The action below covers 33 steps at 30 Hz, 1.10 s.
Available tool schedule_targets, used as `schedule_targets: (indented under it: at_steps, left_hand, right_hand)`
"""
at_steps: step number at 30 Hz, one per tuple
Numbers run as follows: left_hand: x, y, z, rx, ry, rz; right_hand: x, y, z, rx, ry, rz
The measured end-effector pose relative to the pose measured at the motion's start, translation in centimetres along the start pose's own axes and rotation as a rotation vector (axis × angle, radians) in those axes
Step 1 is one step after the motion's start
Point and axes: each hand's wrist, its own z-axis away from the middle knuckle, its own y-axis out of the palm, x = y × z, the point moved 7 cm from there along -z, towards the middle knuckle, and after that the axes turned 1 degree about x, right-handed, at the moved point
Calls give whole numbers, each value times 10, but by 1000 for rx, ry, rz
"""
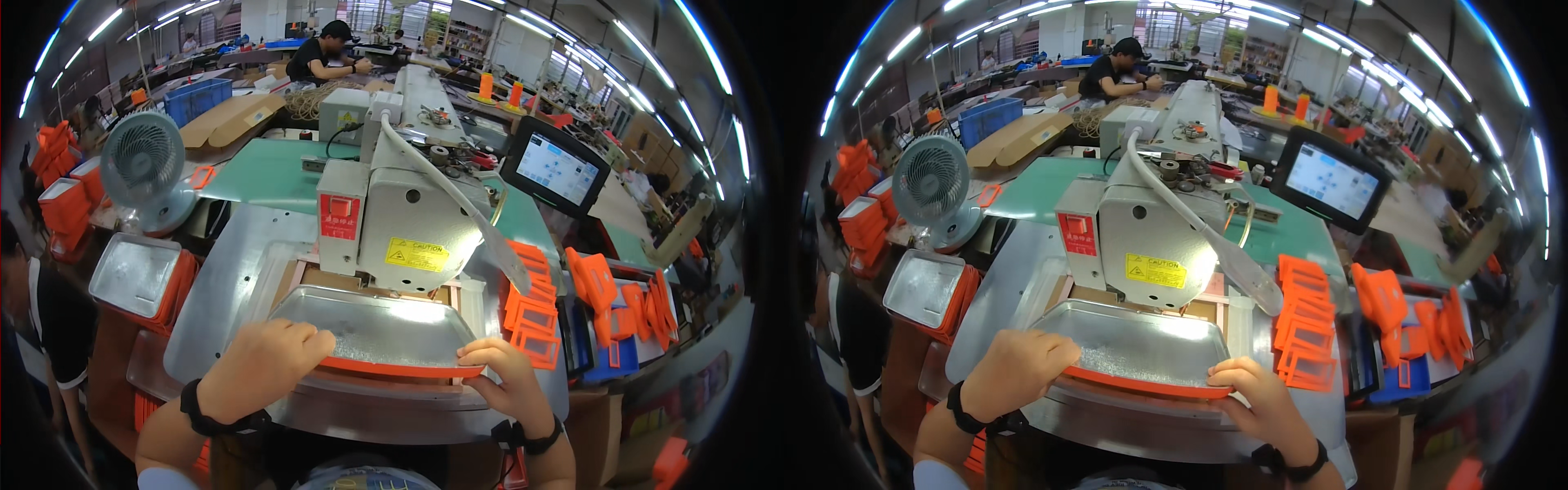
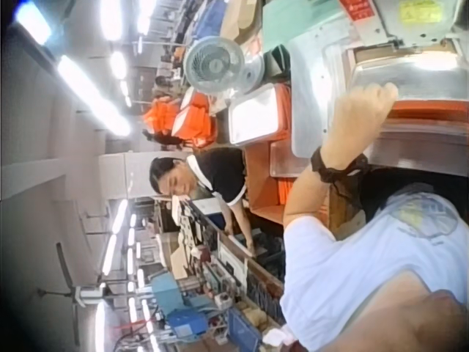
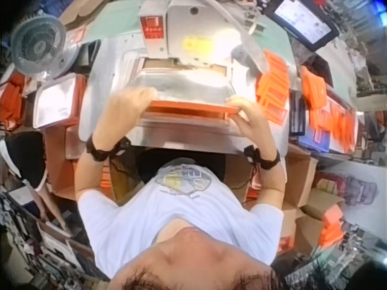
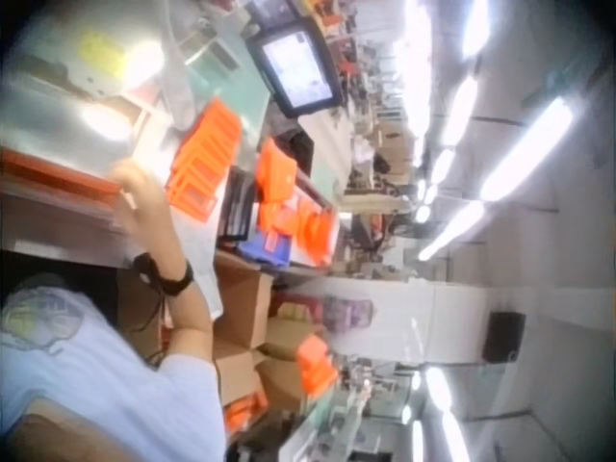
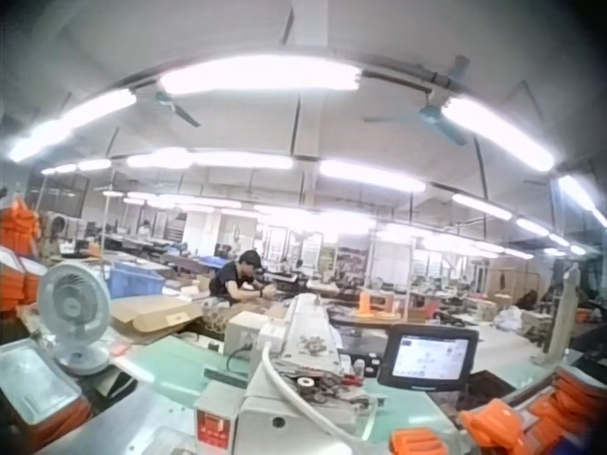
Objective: Using an industrial sewing machine to stitch together components of orange leather/synthetic cases.
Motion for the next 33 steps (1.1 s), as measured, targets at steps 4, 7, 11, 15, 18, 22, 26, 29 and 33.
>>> schedule_targets:
  at_steps: [4,7,11,15,18,22,26,29,33]
  left_hand:
    - [7,12,-6,-8,-10,-30]
    - [10,28,-4,-12,-9,-31]
    - [12,49,7,6,-11,68]
    - [11,58,15,76,-1,262]
    - [9,66,23,89,69,343]
    - [11,72,29,77,45,387]
    - [10,71,26,60,53,389]
    - [11,72,26,67,44,385]
    - [9,71,23,92,-8,380]
  right_hand:
    - [-12,1,-7,-13,40,8]
    - [-14,6,-8,32,-9,127]
    - [-13,15,-6,143,-84,260]
    - [-22,28,6,176,-101,354]
    - [-23,35,12,228,-113,348]
    - [-23,38,15,224,-129,345]
    - [-26,39,16,220,-146,362]
    - [-28,41,17,247,-143,422]
    - [-19,45,16,263,-77,515]
